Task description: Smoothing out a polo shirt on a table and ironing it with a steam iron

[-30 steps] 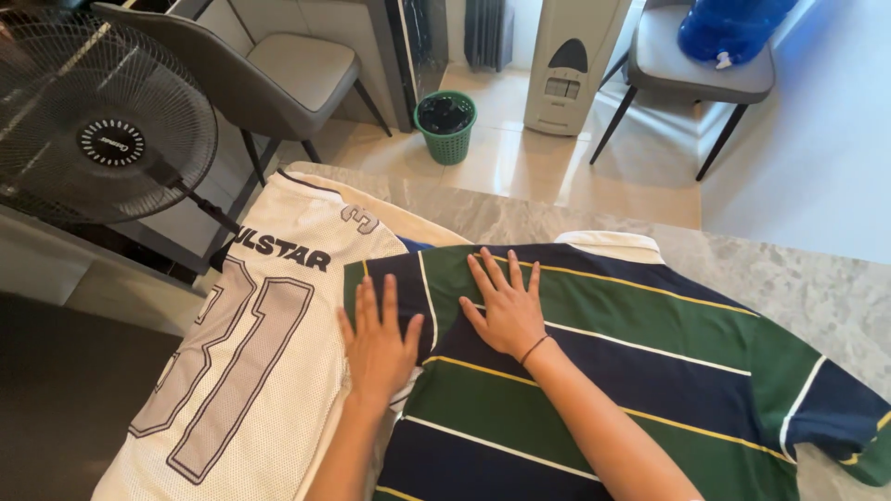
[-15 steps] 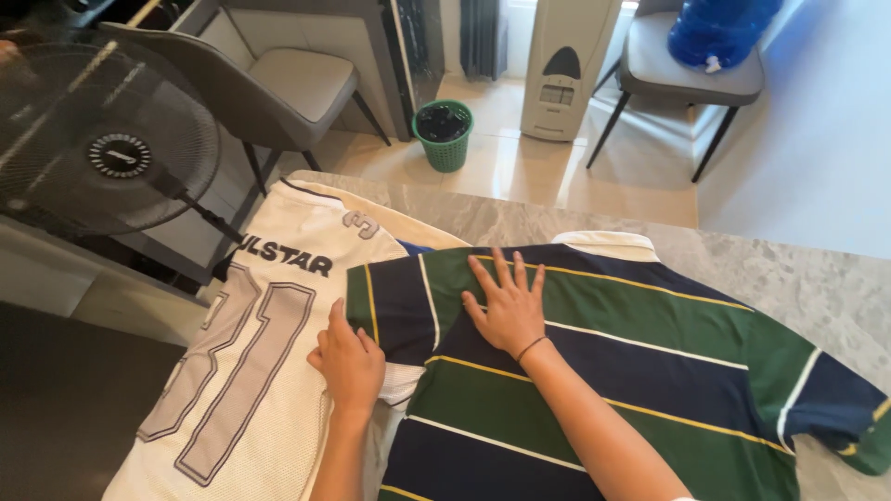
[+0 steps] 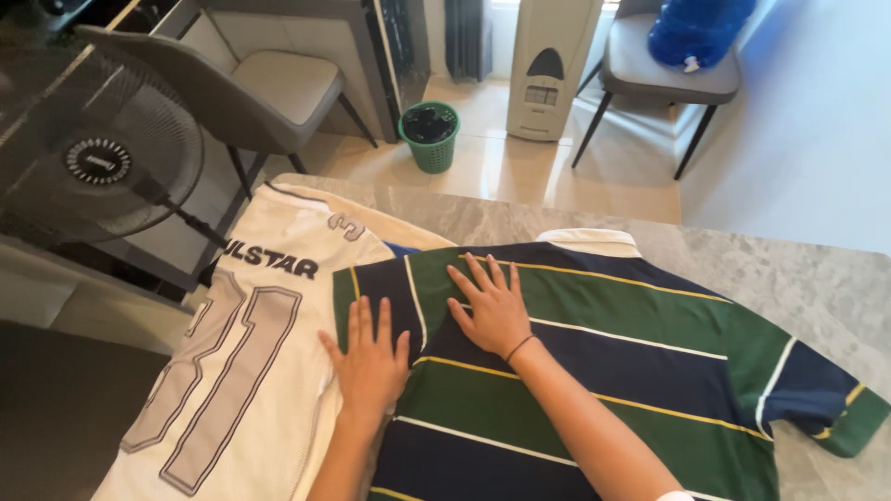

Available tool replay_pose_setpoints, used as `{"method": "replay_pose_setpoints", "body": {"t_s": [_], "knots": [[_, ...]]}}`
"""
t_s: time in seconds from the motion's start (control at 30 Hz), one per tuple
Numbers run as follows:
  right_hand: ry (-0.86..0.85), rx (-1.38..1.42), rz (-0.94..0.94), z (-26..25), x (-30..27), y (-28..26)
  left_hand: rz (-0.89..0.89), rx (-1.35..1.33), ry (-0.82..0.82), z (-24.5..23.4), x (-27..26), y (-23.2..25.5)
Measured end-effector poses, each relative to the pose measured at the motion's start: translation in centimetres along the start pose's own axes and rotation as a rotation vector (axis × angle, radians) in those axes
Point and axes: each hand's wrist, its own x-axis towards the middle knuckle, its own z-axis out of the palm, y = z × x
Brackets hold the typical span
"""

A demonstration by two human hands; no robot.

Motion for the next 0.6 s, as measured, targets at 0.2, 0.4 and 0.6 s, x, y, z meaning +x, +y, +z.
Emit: {"method": "replay_pose_setpoints", "body": {"t_s": [0.2, 0.4, 0.6], "knots": [[0.024, 0.005, 0.040, 0.1, 0.0, 0.3, -0.068, 0.093, -0.079, -0.2, 0.9, 0.2], [0.154, 0.118, 0.011, -1.7, -4.1, 5.0, 0.052, 0.185, 0.004, -1.1, 0.8, 4.3], [0.089, -0.091, 0.354, -5.8, -12.7, 11.3, 0.456, 0.000, 0.025, -1.9, -1.7, 13.0]]}}
